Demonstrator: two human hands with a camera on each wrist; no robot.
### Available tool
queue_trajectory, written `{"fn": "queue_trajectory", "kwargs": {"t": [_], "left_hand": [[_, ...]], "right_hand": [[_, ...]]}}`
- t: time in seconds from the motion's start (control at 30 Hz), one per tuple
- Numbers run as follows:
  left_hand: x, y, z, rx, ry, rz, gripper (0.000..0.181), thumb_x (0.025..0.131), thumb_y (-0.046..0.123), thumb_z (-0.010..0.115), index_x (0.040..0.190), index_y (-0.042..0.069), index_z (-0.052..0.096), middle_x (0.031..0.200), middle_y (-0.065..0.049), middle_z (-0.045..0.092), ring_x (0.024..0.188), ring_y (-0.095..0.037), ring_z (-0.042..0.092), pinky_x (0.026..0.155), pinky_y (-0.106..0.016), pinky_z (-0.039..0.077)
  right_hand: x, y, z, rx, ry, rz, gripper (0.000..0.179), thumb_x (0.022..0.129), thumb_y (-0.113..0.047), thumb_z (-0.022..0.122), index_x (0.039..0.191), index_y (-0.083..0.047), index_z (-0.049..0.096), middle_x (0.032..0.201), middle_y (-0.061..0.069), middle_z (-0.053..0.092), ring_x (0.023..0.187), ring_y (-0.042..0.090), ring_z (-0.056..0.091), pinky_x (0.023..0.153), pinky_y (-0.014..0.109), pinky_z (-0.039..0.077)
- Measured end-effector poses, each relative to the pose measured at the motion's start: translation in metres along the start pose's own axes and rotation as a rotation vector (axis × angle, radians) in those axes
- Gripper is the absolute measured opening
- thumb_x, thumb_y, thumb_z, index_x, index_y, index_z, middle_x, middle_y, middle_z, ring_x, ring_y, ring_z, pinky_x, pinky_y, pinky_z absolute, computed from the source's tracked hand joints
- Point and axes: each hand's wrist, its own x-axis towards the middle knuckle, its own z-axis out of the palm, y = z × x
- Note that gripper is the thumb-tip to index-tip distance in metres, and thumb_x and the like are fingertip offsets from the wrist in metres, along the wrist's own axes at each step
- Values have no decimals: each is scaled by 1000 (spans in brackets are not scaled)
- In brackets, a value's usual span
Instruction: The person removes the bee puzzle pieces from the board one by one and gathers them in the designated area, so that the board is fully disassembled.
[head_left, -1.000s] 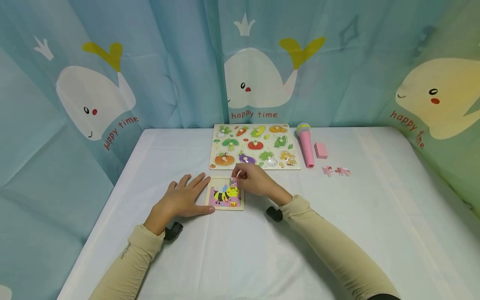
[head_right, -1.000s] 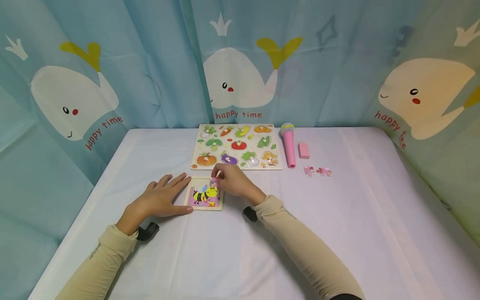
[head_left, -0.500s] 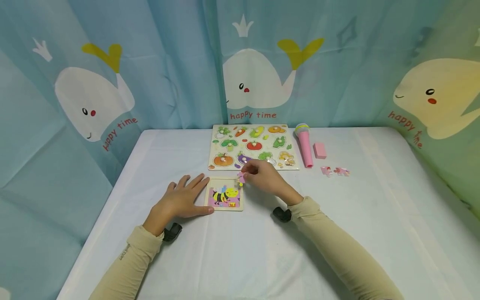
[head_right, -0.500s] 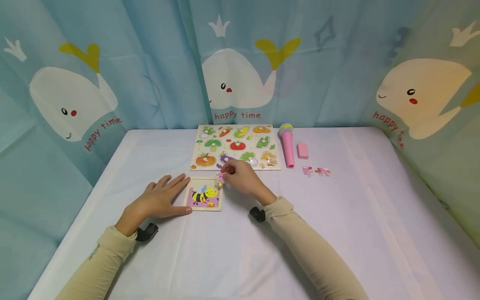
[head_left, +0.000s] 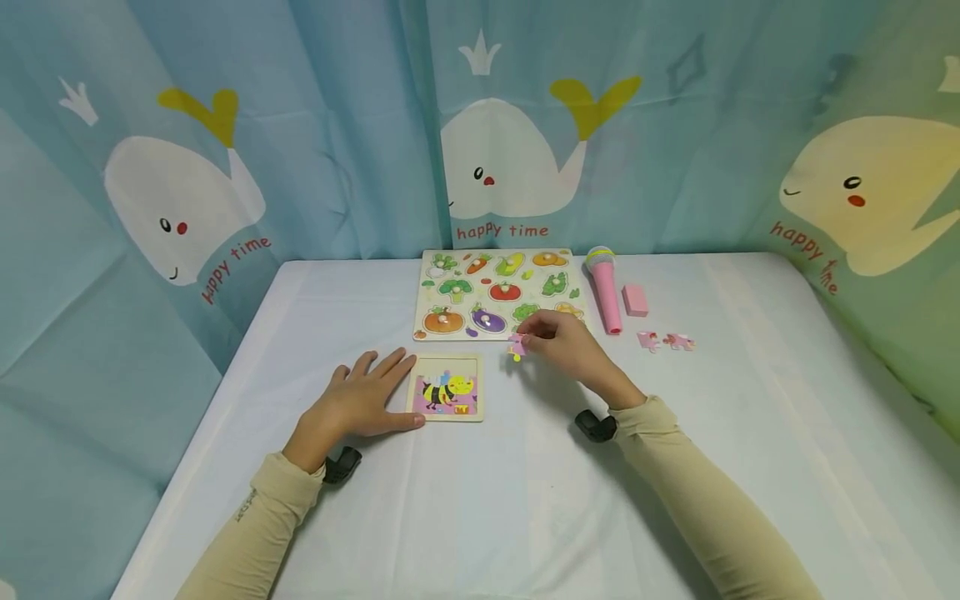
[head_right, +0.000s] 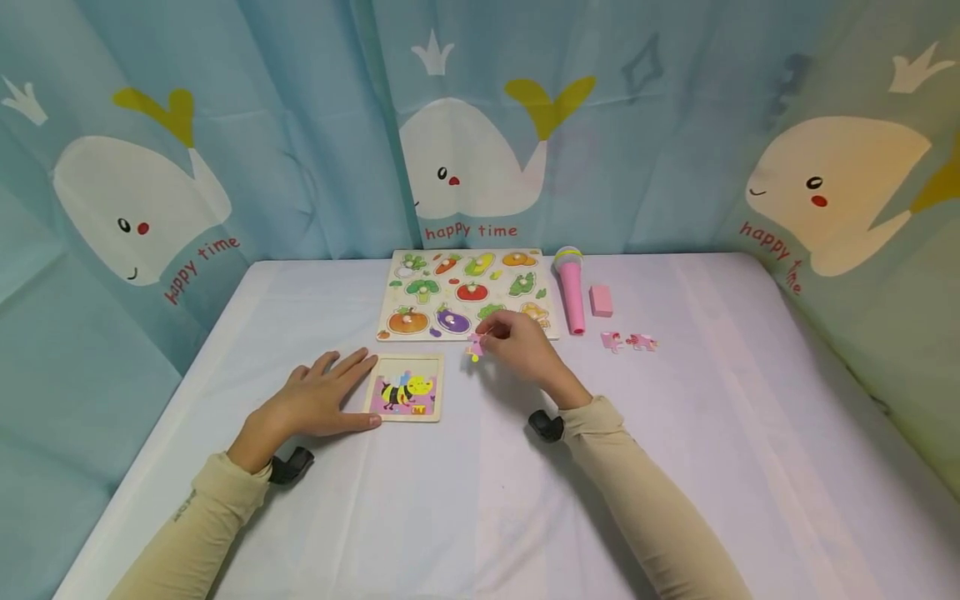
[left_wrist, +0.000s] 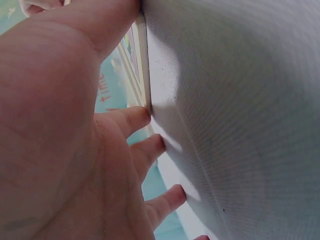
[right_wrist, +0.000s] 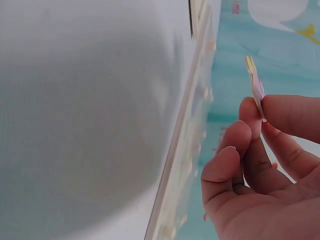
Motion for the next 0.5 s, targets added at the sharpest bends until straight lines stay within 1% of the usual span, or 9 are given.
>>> {"fn": "queue_trajectory", "kwargs": {"t": [0.1,0.3,0.5], "left_hand": [[-1,0,0,-4,0,-2,101,95,66,71,171,14,29,176,-12,24,157,-48,20,117,-75,21],[-1,0,0,-10,-4,-4,101,95,65,71,171,13,29,176,-13,24,158,-48,20,117,-76,20],[-1,0,0,-4,0,2,101,95,65,71,171,13,29,176,-13,24,157,-48,20,116,-76,20]], "right_hand": [[-1,4,-8,6,14,10,14,102,-3,68,113,3,75,102,12,74,93,23,65,80,31,51],[-6,12,-23,25,52,29,16,103,-3,68,115,3,75,104,14,74,91,23,61,79,27,50],[-11,18,-37,71,73,67,20,103,-3,68,119,5,73,116,19,72,95,22,63,82,25,50]]}}
